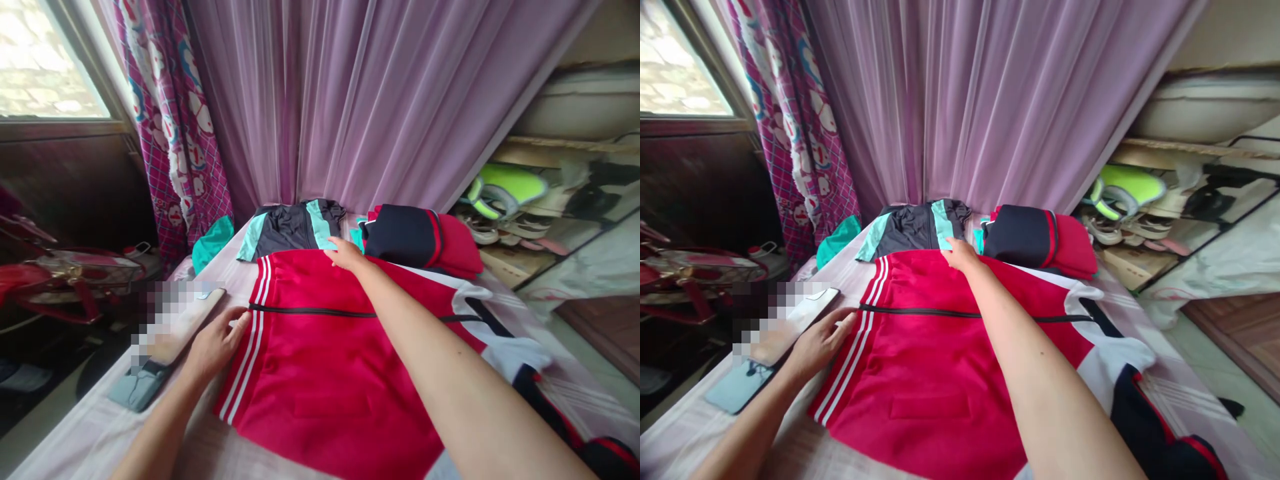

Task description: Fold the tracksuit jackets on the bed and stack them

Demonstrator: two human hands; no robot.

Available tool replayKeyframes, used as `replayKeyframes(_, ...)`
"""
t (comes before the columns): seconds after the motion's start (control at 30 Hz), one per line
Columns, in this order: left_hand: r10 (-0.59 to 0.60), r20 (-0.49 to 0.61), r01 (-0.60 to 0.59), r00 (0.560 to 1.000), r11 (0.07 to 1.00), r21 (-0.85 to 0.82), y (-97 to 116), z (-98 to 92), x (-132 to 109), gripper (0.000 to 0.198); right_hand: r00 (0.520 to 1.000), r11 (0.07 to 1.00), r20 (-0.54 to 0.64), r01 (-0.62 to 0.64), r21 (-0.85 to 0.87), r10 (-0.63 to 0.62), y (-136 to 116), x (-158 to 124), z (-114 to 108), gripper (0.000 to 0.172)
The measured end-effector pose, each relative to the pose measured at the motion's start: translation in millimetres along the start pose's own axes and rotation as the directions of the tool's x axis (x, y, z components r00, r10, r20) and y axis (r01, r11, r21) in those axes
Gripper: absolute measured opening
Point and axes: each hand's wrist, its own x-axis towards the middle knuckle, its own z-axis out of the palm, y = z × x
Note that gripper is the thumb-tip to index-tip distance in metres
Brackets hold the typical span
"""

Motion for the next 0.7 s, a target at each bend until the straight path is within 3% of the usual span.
replayKeyframes(0.1,0.018,0.036,-0.019,0.999,1.000,0.019,5,-2.5,-6,0.059,0.992,1.000,0.125,-0.011,-0.018,0.013,-2,22,10,0.058)
replayKeyframes(0.17,0.031,0.048,-0.033,0.998,0.999,0.032,7,-1.6,-10,0.061,0.987,0.999,0.163,-0.005,-0.051,0.013,-2,30,15,0.047)
replayKeyframes(0.2,0.033,0.051,-0.035,0.998,0.998,0.042,8,-0.5,-12,0.062,0.990,0.998,0.137,-0.003,-0.066,0.013,-1,33,17,0.040)
replayKeyframes(0.27,0.032,0.049,-0.035,0.998,0.996,0.078,10,2.8,-16,0.065,1.000,0.995,-0.023,-0.018,-0.100,0.016,3,36,23,0.034)
replayKeyframes(0.37,0.029,0.032,-0.034,0.999,0.986,0.164,13,7.6,-20,0.065,0.965,0.983,-0.260,-0.080,-0.167,0.034,9,33,40,0.035)
replayKeyframes(0.53,0.002,0.085,-0.027,0.996,0.955,0.296,19,8.6,-25,0.048,0.939,0.986,-0.341,-0.097,-0.139,0.045,13,23,60,0.038)
replayKeyframes(0.7,0.042,0.080,-0.069,0.996,0.930,0.362,23,10.0,-28,0.033,0.906,0.989,-0.405,0.078,-0.122,-0.122,5,-4,51,0.043)
